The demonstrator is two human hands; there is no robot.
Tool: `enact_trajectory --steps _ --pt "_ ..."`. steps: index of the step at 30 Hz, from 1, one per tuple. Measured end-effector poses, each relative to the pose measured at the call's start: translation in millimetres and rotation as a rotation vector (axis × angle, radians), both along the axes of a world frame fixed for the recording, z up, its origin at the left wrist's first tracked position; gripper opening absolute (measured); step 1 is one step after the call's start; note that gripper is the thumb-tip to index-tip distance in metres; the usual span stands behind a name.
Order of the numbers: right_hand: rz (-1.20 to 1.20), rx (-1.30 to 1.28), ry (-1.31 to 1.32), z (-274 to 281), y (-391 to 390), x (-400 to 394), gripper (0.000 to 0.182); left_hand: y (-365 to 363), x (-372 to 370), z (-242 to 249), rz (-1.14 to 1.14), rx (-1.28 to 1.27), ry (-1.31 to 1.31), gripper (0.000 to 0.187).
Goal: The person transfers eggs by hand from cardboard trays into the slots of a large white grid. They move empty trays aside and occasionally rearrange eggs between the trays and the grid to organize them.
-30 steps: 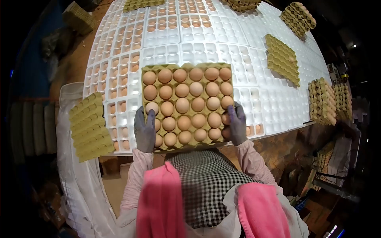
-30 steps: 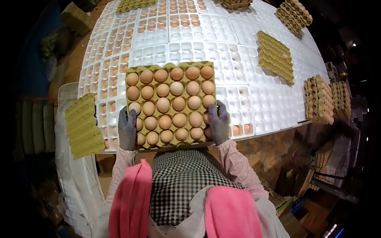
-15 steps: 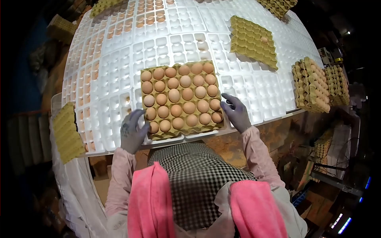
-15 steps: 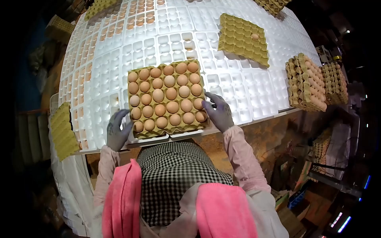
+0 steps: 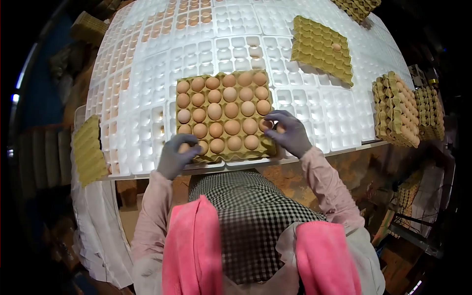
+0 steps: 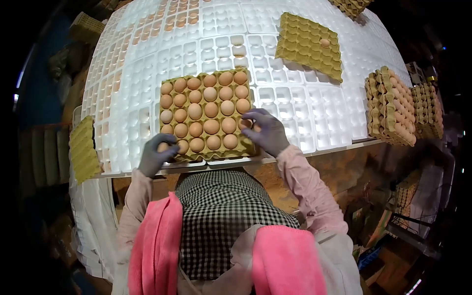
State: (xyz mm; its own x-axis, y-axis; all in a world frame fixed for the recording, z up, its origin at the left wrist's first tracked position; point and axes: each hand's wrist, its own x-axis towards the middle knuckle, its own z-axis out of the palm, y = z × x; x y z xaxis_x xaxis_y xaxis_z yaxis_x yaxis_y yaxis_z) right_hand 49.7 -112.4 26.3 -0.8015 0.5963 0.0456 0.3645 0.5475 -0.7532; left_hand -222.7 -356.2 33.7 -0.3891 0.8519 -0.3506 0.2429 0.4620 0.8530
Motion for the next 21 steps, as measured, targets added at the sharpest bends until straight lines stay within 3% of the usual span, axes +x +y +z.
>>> enact_trajectory --steps 1,2,4,5,6,8,9,10,11,12,13,14,15,16,19,20,21 --pt "0.072 0.275 -0.160 -3.7 -2.3 -7.6 0.043 14.3 16.6 9.7 -0.220 -0.035 0.407 0.034" --pt "0.089 0.254 -0.218 -0.9 -0.6 -9.4 0.044 24.4 29.2 17.1 -0.441 -0.072 0.812 0.036" --pt "0.121 0.221 -0.327 8.0 7.4 -13.6 0.047 24.5 28.9 12.9 -0.463 -0.189 0.842 0.042" --pt "0.069 0.102 -0.128 3.5 12.6 -3.1 0.046 19.3 28.5 14.4 -0.439 -0.204 0.813 0.041" --pt "-0.066 -0.414 -0.082 3.8 14.4 9.8 0.047 15.1 27.2 15.0 -0.412 -0.219 0.783 0.041" --pt "-0.268 -0.923 0.301 4.6 10.0 32.8 0.048 8.7 22.9 2.2 -0.300 -0.063 0.744 0.044" --pt "-0.261 -1.036 0.389 3.5 1.3 35.2 0.050 3.0 22.2 -7.0 -0.245 0.012 0.721 0.045" --pt "-0.209 -0.970 0.326 4.3 -8.8 32.0 0.048 -3.2 21.0 -10.7 -0.192 0.084 0.697 0.047" --pt "-0.036 -0.453 0.251 -5.0 -15.5 25.6 0.046 -6.3 16.9 -9.1 -0.115 0.240 0.589 0.050" --pt "0.127 0.070 0.174 -13.4 -22.2 16.2 0.044 -14.1 11.1 -10.4 0.087 0.266 0.232 0.052" --pt "-0.011 0.043 -0.148 16.9 -47.4 1.6 0.041 -25.5 2.6 -14.2 0.281 0.289 -0.126 0.054" --pt "-0.005 0.149 -0.264 14.2 -59.5 -5.8 0.041 -30.5 -5.6 -11.1 0.466 0.303 -0.489 0.056" --pt "-0.021 0.243 -0.316 9.3 -65.8 -11.9 0.043 -33.7 -13.9 -6.1 0.499 0.471 -0.606 0.057" --pt "-0.032 0.338 -0.373 6.1 -71.3 -17.2 0.044 -35.7 -30.8 -8.5 0.501 0.440 -0.614 0.057" --pt "-0.062 0.382 -0.427 9.3 -78.3 -28.4 0.044 -1.1 -53.9 8.4 -0.125 0.078 0.688 0.057" --pt "-0.063 0.372 -0.418 11.2 -79.7 -30.5 0.044 8.3 -48.8 0.0 -0.225 -0.024 0.903 0.048" --pt "-0.062 0.362 -0.410 13.9 -79.0 -31.3 0.045 25.5 -40.6 5.3 -0.301 -0.234 0.949 0.042"
